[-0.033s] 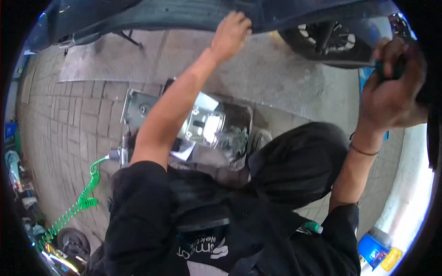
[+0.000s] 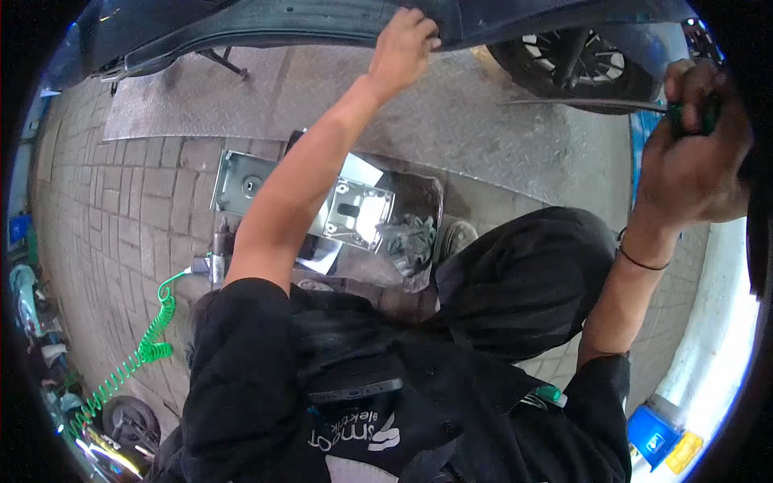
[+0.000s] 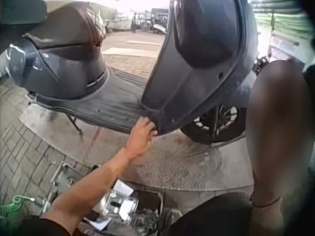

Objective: The person uses a screwdriver to remove or install screws on the front panel of a blue scooter and then selects tools including pliers and sockets from a blue metal toolbox.

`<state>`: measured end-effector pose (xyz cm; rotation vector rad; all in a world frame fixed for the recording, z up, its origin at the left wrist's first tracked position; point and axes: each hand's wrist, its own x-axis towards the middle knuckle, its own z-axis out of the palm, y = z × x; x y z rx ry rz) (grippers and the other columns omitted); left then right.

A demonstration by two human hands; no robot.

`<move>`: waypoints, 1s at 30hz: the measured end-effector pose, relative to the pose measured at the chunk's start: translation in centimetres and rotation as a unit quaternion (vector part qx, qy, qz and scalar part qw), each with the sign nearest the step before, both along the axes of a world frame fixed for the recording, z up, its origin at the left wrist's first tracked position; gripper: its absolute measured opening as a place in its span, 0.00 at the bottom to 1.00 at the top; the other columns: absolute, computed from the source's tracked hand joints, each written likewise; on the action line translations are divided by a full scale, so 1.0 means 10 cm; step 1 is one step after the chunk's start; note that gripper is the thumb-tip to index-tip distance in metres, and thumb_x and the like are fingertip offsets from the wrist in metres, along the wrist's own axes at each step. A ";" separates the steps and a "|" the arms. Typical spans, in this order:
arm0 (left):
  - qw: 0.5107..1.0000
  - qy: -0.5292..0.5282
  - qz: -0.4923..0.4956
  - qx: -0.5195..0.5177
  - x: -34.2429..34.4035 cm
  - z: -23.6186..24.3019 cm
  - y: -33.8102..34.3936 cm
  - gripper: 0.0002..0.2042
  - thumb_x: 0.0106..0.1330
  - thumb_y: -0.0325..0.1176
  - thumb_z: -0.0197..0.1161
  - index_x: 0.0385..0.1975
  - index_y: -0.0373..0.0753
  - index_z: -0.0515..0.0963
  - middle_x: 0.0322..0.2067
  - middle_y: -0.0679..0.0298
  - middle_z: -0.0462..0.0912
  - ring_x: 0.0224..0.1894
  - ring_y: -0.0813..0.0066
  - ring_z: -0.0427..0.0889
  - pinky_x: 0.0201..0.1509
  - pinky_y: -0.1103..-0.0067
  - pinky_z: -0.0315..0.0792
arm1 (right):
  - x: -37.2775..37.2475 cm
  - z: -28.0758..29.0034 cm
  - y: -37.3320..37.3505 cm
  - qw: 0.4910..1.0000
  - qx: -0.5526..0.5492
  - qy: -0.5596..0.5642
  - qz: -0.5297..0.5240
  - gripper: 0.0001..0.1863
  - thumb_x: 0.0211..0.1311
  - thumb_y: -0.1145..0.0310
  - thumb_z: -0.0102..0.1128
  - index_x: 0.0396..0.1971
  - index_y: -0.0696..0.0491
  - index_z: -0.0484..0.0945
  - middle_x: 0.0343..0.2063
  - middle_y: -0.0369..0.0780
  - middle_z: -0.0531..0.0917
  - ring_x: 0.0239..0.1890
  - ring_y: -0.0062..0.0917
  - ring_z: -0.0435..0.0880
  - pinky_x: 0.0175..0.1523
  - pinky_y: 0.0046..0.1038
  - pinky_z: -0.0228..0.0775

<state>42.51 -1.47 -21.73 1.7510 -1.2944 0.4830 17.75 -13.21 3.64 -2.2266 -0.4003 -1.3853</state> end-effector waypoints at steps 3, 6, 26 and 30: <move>0.983 -0.016 0.068 0.167 0.24 0.04 0.14 0.19 0.65 0.45 0.71 0.48 0.37 0.81 0.52 0.54 0.83 0.56 0.60 0.79 0.63 0.65 0.75 | -0.08 0.26 -0.07 0.949 -0.292 0.015 -0.120 0.08 0.63 0.84 0.58 0.32 0.57 0.69 0.26 0.39 0.75 0.23 0.24 0.76 0.31 0.26 0.73; 0.999 -0.035 0.006 0.009 -0.17 0.09 0.04 0.07 0.60 0.26 0.63 0.36 0.36 0.76 0.38 0.49 0.75 0.44 0.43 0.74 0.51 0.56 0.71 | -0.27 0.15 -0.34 0.932 -0.321 0.067 -0.154 0.13 0.52 0.90 0.59 0.31 0.57 0.69 0.28 0.40 0.76 0.35 0.28 0.82 0.42 0.24 0.75; 0.994 0.075 -0.043 0.071 0.10 1.36 0.71 0.10 0.57 0.25 0.69 0.38 0.35 0.78 0.35 0.54 0.80 0.41 0.61 0.82 0.47 0.68 0.76 | 0.97 0.74 0.45 0.943 0.161 -0.023 0.292 0.18 0.75 0.58 0.61 0.53 0.54 0.73 0.31 0.40 0.83 0.21 0.18 0.76 0.25 0.26 0.70; 0.975 0.121 -0.168 0.076 0.26 1.53 0.58 0.14 0.60 0.27 0.71 0.45 0.34 0.81 0.41 0.54 0.83 0.45 0.64 0.84 0.50 0.71 0.76 | 1.65 0.87 0.38 0.954 0.151 -0.157 0.206 0.13 0.77 0.61 0.58 0.55 0.46 0.73 0.24 0.29 0.75 0.15 0.07 0.67 0.12 0.13 0.59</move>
